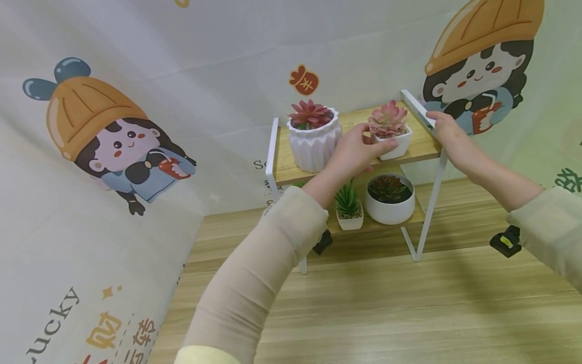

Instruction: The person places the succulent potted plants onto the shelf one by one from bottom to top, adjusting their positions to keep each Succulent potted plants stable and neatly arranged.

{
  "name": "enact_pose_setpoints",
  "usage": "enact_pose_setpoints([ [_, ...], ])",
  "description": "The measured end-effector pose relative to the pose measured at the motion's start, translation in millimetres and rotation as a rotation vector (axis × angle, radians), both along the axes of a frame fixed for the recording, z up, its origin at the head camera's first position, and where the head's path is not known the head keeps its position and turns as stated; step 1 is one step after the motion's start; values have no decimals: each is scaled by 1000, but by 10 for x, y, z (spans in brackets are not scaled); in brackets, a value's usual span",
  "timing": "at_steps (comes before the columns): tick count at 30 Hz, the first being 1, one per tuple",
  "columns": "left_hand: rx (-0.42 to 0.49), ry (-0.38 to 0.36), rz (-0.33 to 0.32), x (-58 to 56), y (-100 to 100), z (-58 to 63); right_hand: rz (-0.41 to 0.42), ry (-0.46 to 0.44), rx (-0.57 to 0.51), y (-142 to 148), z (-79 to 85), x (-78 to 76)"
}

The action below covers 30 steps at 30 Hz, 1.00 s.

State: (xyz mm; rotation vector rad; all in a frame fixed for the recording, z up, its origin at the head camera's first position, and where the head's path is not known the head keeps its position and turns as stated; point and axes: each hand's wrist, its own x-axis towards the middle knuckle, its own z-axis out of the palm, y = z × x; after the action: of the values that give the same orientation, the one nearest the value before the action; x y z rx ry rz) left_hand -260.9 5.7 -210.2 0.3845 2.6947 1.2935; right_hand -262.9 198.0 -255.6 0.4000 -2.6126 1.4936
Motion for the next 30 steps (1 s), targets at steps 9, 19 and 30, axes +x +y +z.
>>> enact_pose_setpoints([
  [9, -23, -8, 2, -41, 24, 18, 3, 2, -9, 5, -2, 12],
  [19, -45, -30, -40, -44, 16, 36, 6, 2, 7, -3, -8, 25],
  [30, -31, -39, -56, -43, 4, 25, 6, 15, 2, -5, -4, 18],
])
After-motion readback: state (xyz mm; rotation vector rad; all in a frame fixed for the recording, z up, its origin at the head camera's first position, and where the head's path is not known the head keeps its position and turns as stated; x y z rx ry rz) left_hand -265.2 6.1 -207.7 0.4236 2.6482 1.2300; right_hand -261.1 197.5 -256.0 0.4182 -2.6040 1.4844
